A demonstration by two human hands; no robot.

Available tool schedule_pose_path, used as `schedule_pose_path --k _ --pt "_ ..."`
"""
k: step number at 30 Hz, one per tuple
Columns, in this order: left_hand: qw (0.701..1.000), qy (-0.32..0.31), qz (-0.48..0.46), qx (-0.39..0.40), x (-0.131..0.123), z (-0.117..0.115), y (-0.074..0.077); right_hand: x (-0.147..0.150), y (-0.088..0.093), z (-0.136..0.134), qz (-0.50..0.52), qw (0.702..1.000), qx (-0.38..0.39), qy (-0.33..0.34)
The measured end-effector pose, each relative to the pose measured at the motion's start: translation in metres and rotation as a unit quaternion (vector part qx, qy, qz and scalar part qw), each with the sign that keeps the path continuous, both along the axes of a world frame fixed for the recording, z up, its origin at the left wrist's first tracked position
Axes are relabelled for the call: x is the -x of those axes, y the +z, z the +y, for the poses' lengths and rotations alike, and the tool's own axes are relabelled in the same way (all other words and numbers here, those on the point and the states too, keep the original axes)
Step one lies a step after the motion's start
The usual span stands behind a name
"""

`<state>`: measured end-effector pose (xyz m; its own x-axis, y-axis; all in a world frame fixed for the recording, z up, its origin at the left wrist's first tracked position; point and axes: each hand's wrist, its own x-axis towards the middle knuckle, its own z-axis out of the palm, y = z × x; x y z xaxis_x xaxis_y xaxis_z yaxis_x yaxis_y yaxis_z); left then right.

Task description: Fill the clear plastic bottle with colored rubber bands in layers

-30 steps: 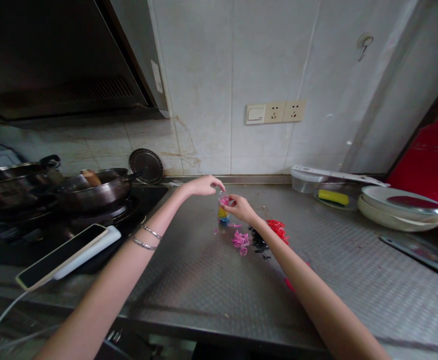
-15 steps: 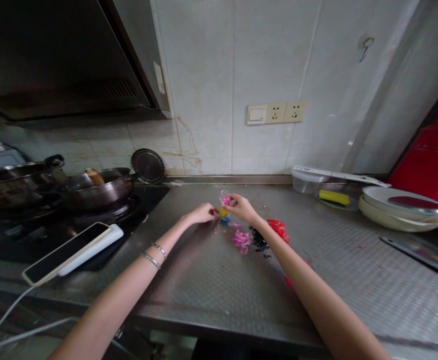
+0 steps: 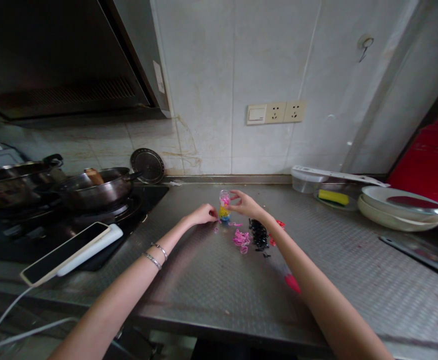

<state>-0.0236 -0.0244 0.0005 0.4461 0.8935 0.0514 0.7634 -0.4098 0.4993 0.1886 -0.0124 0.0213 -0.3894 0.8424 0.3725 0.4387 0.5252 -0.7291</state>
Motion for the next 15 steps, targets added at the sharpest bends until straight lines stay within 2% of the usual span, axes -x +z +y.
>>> schedule_pose_path --k 2,5,9,15 --pt "1.0 0.0 0.001 -0.006 0.002 -0.001 0.0 -0.013 0.006 0.004 -0.017 0.999 0.042 0.021" --pt "1.0 -0.017 -0.006 -0.001 0.004 -0.007 0.004 -0.027 0.008 0.005 -0.082 0.995 0.044 0.03" --pt "0.998 -0.045 -0.004 0.053 0.005 -0.021 0.016 -0.028 -0.006 0.0 -0.161 0.985 0.014 0.056" --pt "0.993 -0.07 0.023 0.087 -0.002 -0.042 0.021 -0.02 -0.02 -0.007 -0.169 0.978 0.078 0.09"
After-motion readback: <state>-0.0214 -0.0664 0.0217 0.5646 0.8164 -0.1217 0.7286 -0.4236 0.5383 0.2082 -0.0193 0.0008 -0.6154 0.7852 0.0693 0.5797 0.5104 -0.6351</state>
